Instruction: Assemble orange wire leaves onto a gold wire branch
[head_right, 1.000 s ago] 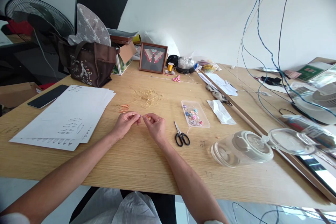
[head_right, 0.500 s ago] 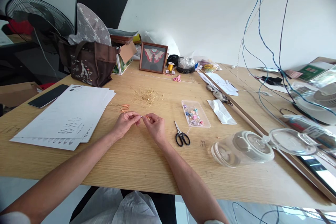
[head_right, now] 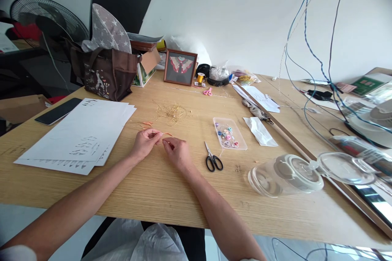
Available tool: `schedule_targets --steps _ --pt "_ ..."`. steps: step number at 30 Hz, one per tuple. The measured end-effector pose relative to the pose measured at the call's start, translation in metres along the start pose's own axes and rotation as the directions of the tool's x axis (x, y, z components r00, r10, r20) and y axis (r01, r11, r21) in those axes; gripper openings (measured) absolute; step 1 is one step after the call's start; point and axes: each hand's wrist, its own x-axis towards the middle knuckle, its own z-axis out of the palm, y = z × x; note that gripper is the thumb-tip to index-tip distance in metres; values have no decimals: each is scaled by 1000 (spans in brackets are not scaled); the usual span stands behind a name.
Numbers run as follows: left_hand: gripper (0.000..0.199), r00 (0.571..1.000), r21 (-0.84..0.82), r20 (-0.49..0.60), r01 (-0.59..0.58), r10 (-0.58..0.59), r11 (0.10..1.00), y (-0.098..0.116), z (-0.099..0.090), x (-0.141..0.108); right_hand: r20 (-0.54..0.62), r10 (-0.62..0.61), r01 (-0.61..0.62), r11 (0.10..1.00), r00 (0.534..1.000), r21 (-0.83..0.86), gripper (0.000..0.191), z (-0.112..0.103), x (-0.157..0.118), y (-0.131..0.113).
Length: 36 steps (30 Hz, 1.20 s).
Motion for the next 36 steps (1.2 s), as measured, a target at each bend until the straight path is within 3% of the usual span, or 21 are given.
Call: schedule_targets --steps 5,9,12,16,20,24,30,36 --pt "17 970 299 125 -238 209 924 -1 -3 0 -45 -61 53 986 997 -159 24 -9 2 -1" --pt "15 935 261 290 -281 203 923 4 0 -4 -112 8 -11 1000 994 -28 21 -17 10 9" --pt "16 925 153 344 -226 163 962 7 0 -6 -62 145 -135 980 988 145 24 -20 15 19" --pt "16 941 -27 323 -101 105 994 9 -1 -3 48 199 -204 948 979 243 26 -18 15 25" --pt "16 978 -190 198 -28 67 981 10 -2 0 86 132 -148 963 987 226 28 -9 11 20" --pt "18 997 -224 73 18 -2 974 7 -1 1 66 43 -55 982 997 183 24 -3 6 11" --pt "19 999 38 36 -39 38 999 -2 -3 3 34 -101 102 994 994 -41 24 -7 3 2" --pt "18 968 328 152 -239 198 914 -3 -3 0 -14 -134 130 976 991 -177 22 -16 5 5"
